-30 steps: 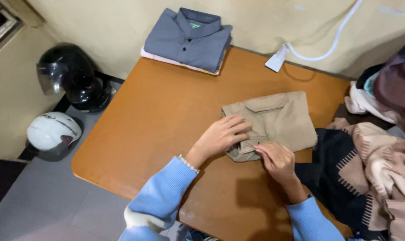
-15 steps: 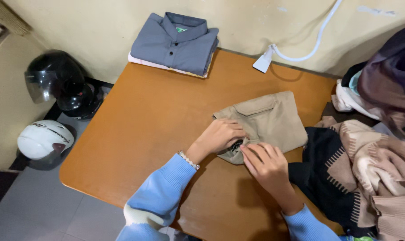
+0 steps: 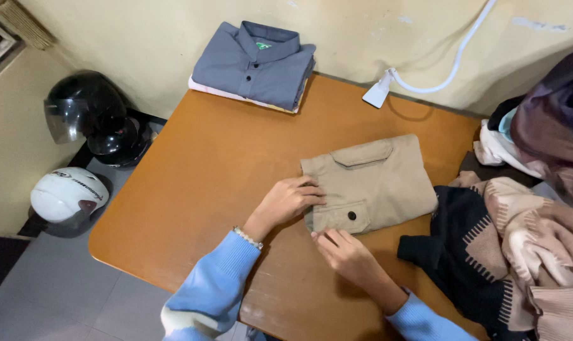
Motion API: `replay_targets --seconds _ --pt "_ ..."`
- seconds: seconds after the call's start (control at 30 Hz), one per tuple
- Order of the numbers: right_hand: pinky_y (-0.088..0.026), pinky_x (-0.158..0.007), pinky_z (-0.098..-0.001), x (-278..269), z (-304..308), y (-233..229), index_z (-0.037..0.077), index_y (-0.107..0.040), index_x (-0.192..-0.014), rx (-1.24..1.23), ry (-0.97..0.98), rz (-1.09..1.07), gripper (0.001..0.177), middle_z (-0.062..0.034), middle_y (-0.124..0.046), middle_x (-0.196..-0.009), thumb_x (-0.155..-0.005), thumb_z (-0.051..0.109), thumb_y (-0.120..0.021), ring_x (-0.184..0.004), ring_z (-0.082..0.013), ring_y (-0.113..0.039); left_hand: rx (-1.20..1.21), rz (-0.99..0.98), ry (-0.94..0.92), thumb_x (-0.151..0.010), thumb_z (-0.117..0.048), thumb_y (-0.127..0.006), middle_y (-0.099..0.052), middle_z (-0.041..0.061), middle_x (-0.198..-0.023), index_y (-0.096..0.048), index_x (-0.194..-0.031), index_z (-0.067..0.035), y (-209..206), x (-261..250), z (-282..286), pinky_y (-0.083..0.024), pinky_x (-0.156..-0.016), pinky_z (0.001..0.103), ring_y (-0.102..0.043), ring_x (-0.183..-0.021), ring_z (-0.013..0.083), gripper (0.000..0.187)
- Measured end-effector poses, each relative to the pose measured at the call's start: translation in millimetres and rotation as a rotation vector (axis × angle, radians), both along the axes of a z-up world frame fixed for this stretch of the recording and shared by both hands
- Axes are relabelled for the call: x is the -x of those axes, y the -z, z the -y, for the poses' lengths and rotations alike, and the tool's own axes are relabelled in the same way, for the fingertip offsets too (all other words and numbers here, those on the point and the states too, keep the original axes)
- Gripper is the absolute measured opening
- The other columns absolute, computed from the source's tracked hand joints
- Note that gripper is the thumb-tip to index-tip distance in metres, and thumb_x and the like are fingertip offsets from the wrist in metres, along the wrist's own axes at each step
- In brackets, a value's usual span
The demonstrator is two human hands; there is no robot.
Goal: The person picks up a pair of shorts from a pile of clothes on a table, spreads them out, closes the button and zipper, and then folds them into a neat square before placing them on a stack of other folded items.
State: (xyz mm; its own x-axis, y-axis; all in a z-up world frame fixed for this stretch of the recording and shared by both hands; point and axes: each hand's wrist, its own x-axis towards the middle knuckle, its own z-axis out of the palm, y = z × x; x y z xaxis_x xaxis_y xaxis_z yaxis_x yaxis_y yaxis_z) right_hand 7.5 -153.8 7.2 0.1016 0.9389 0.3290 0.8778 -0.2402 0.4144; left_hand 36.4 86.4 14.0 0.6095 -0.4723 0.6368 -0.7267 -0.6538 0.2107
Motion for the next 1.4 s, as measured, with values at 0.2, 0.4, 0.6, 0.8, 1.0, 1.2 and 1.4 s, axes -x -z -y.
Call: replay_targets --seconds 0.2,0.4,0.6,0.8,1.0,1.2,1.4 --pt "-0.049 -0.084 -0.0415 8.7 -8.4 2.7 0.003 -0.071 -0.106 -0.399 0.053 -0.379 0.035 -0.0073 -0.066 -0.103 -0.082 0.028 -0.071 -0.102 -0.0282 -0.06 -0.035 -0.042 -0.122 -0.085 -0.011 -0.072 -0.072 -0.005 -0.103 -0.074 -0.094 -0.014 16.9 9.2 -6.8 -0.057 -0.074 0.031 -0.068 -0.101 0.0164 0.01" --pt "-0.054 -0.077 -0.0336 9.6 0.2 49.4 -0.008 -0.074 -0.119 -0.219 0.017 -0.266 0.039 -0.0071 -0.061 -0.094 -0.083 0.007 -0.073 -0.087 -0.0217 -0.062 -0.032 -0.047 -0.108 -0.083 -0.011 -0.072 -0.074 -0.003 -0.095 -0.073 -0.085 -0.013 19.1 3.6 -9.9 -0.057 -0.07 0.034 -0.068 -0.091 0.0179 0.003" --pt "-0.056 -0.074 -0.0324 15.1 7.8 26.5 0.006 -0.072 -0.115 -0.422 0.013 -0.662 0.027 -0.0047 -0.066 -0.102 -0.088 0.008 -0.074 -0.089 -0.0199 -0.066 0.0 -0.092 -0.201 -0.089 -0.012 -0.073 -0.073 0.001 -0.093 -0.075 -0.09 -0.008 15.5 19.4 2.3 -0.057 -0.07 0.036 -0.07 -0.093 0.0206 0.005" --pt "-0.046 -0.102 -0.0469 21.2 2.1 -21.5 0.009 -0.068 -0.129 -0.633 0.312 -0.566 0.04 -0.0162 -0.06 -0.141 -0.089 0.016 -0.069 -0.131 -0.0381 -0.057 0.195 -0.182 -0.245 -0.079 -0.014 -0.065 -0.075 0.015 -0.115 -0.075 -0.101 -0.004 1.4 42.5 11.2 -0.059 -0.085 0.039 -0.07 -0.111 0.0313 0.026" --pt "-0.037 -0.11 -0.0498 12.4 29.7 -12.3 0.007 -0.068 -0.135 -0.431 0.293 -0.742 0.048 -0.0196 -0.05 -0.151 -0.089 0.02 -0.07 -0.14 -0.0432 -0.042 0.174 -0.241 -0.389 -0.084 -0.038 -0.073 -0.066 0.025 -0.12 -0.062 -0.117 0.004 -20.6 56.4 49.0 -0.04 -0.112 0.053 -0.058 -0.119 0.0416 0.055" --pt "-0.038 -0.111 -0.0504 -56.9 73.0 -39.1 0.019 -0.071 -0.128 -0.432 0.492 -0.686 0.045 -0.0078 -0.058 -0.147 -0.086 0.035 -0.071 -0.142 -0.0312 -0.047 0.207 -0.271 -0.619 -0.09 -0.045 -0.065 -0.054 0.022 -0.141 -0.055 -0.135 0.0 -29.3 45.6 109.3 -0.022 -0.124 0.058 -0.037 -0.147 0.0457 0.064" --pt "-0.028 -0.116 -0.0609 -128.0 68.6 -19.4 0.027 -0.055 -0.149 -0.383 0.571 -0.44 0.06 -0.0123 -0.037 -0.166 -0.093 0.046 -0.064 -0.152 -0.037 -0.035 0.074 -0.185 -0.689 -0.091 -0.053 -0.058 -0.029 0.033 -0.161 -0.045 -0.151 -0.002 21.0 -5.0 134.5 -0.014 -0.119 0.058 -0.023 -0.151 0.0474 0.079"
